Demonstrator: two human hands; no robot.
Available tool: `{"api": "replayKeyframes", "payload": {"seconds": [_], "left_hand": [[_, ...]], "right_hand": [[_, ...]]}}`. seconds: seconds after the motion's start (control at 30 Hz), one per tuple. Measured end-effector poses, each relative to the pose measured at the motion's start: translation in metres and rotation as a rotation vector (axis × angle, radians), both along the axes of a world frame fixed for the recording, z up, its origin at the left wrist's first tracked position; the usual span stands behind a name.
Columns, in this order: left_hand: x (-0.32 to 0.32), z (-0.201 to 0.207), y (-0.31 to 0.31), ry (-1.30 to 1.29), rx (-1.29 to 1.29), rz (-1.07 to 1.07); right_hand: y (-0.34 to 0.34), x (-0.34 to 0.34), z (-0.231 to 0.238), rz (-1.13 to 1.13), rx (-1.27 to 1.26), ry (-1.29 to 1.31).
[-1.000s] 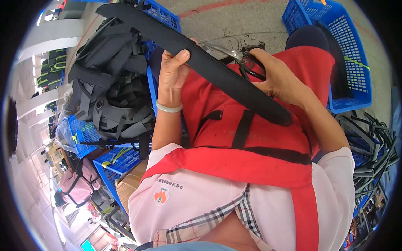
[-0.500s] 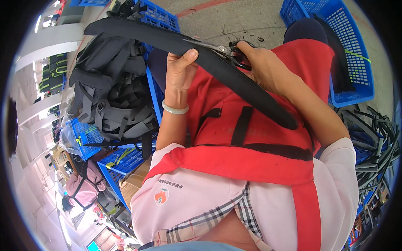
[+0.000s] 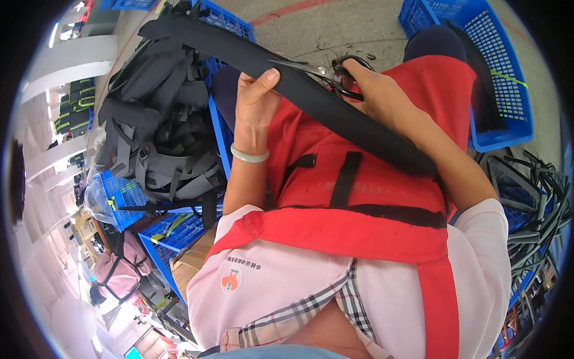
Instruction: Using scissors to trim the edges of black foam or padded components.
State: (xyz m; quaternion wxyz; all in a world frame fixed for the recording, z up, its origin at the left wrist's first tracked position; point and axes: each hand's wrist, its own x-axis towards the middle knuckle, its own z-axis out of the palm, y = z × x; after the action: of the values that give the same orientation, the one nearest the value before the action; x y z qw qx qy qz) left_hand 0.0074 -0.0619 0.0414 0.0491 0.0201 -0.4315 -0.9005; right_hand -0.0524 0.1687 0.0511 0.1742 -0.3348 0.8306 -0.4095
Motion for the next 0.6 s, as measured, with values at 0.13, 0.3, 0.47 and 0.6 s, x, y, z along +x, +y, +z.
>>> {"api": "replayKeyframes", "payload": {"seconds": [0.13,0.3,0.47,0.6], "left_hand": [[0.005,-0.001,0.008,0.001,0.032,-0.018],[0.009,0.001,0.013,-0.011,0.041,0.019],[0.014,-0.006,0.011,-0.043,0.099,0.038],[-0.002,-0.01,-0.019,-0.056,0.123,-0.019]], "right_hand": [[-0.002,0.001,0.006,0.051,-0.021,0.102],[-0.002,0.003,0.005,0.085,0.051,-0.006],[-0.004,0.006,-0.005,0.05,-0.011,-0.106],[-0.006,0.0,-0.016,0.061,0.012,-0.157]]}}
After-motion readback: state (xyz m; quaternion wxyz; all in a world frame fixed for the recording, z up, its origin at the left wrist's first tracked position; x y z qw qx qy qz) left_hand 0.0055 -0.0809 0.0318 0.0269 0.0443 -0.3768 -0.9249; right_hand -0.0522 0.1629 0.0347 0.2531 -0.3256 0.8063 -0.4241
